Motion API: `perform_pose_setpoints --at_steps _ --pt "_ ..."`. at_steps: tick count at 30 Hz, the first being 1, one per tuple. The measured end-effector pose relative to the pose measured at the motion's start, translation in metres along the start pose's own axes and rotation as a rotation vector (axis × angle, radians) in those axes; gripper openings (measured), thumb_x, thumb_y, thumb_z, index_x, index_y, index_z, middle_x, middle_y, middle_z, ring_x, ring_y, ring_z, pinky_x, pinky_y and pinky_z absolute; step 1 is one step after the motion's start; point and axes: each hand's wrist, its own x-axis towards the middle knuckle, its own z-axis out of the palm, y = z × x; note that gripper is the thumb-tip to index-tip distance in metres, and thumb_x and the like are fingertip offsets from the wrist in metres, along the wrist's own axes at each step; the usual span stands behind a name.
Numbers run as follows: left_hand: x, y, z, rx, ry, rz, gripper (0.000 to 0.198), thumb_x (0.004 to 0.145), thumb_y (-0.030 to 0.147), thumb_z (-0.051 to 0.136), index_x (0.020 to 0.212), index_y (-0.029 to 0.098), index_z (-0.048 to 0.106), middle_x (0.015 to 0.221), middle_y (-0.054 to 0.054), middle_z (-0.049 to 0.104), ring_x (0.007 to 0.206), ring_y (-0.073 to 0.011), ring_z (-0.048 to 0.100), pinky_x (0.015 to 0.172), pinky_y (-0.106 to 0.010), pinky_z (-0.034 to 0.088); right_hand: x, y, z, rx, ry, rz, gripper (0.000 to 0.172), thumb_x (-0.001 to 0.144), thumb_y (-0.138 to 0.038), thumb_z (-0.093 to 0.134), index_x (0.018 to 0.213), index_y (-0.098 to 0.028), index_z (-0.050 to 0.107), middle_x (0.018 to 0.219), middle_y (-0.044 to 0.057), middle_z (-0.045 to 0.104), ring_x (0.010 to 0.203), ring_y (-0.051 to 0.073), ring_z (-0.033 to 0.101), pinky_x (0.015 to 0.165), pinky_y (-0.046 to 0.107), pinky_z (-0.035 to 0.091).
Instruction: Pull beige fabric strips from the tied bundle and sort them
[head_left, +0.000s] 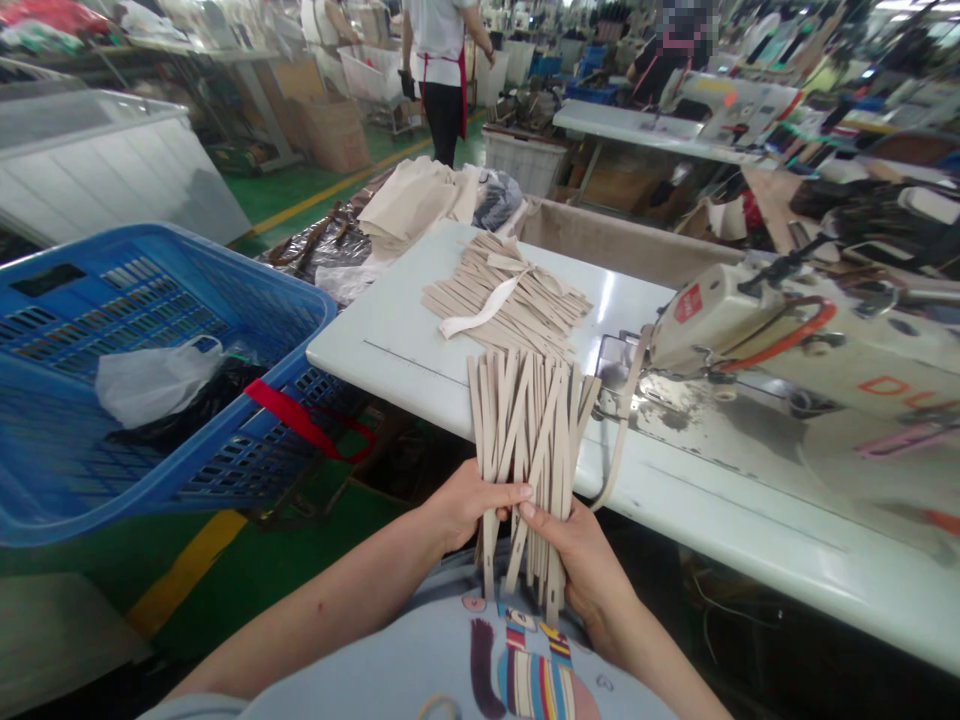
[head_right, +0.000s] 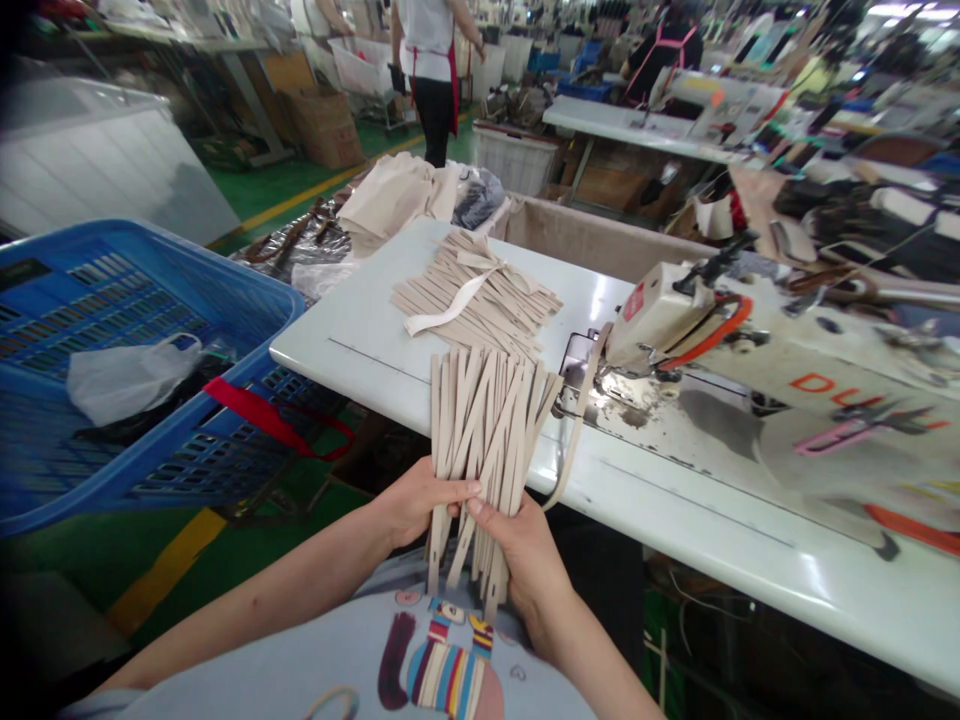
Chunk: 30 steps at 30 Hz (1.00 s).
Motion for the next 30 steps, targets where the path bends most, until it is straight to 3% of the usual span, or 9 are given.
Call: perform_pose_setpoints --at_steps 6,12,17,21,25,30 --pt "0.0014 -0.0018 -0.0021 -0.011 -0.013 -0.013 0.033 0.060 0.029 0.088 0.080 0.007 0.072 0.071 -0.007 0.066 0.058 -0.0118 0.054 0.052 -0.022 0.042 0.0026 0.0037 -0.0019 0.003 0.001 -0.001 0.054 0.058 -0.041 0.094 0.100 -0.016 0.072 0.087 0.008 0.077 0.081 0.026 0.072 0.082 0.039 0.056" --pt "0.0017 -0.0014 -0.0080 -0.132 -0.105 -0.089 0.028 0.064 0.028 0.077 0.080 0.006 0.071 0.069 -0.010 0.066 0.062 -0.0203 0.062 0.060 -0.032 0.052 0.0052 0.0031 -0.0086 -0.050 0.143 0.039 0.038 0.061 -0.040 0.091 0.082 -0.014 0.073 0.071 0.005 0.072 0.061 0.016 0.064 0.062 0.027 0.052" --pt "0.0031 -0.0018 -0.0097 -0.218 0.013 -0.163 0.026 0.058 0.023 0.074 0.078 0.007 0.070 0.069 -0.011 0.066 0.064 -0.0192 0.063 0.064 -0.031 0.054 0.0049 -0.0001 -0.0087 0.000 0.120 0.045 0.035 0.061 -0.032 0.090 0.087 -0.014 0.076 0.077 0.008 0.076 0.063 0.017 0.066 0.066 0.027 0.055" --pt "0.0012 0.0014 -0.0046 -0.171 0.003 -0.125 0.028 0.058 0.025 0.083 0.074 0.008 0.067 0.059 -0.004 0.058 0.053 -0.0126 0.053 0.057 -0.028 0.050 0.0023 0.0001 -0.0063 0.002 0.048 0.041 0.040 0.063 -0.033 0.090 0.094 -0.014 0.075 0.085 0.011 0.077 0.077 0.025 0.073 0.075 0.035 0.058" --pt "0.0008 0.0026 -0.0015 -0.133 -0.038 -0.119 0.038 0.056 0.024 0.091 0.082 0.006 0.070 0.070 -0.005 0.063 0.048 -0.0050 0.043 0.050 -0.023 0.043 0.0000 -0.0009 -0.0045 -0.001 0.039 0.044 0.044 0.062 -0.036 0.090 0.097 -0.015 0.073 0.085 0.012 0.078 0.081 0.031 0.074 0.076 0.041 0.059" --pt "0.0040 -0.0018 -0.0046 -0.122 0.000 -0.135 0.040 0.057 0.026 0.092 0.084 0.006 0.071 0.073 -0.006 0.062 0.050 -0.0046 0.045 0.045 -0.018 0.036 0.0013 0.0001 -0.0076 -0.012 0.082 0.047 0.044 0.061 -0.035 0.090 0.097 -0.015 0.074 0.083 0.010 0.078 0.080 0.030 0.074 0.076 0.040 0.059"
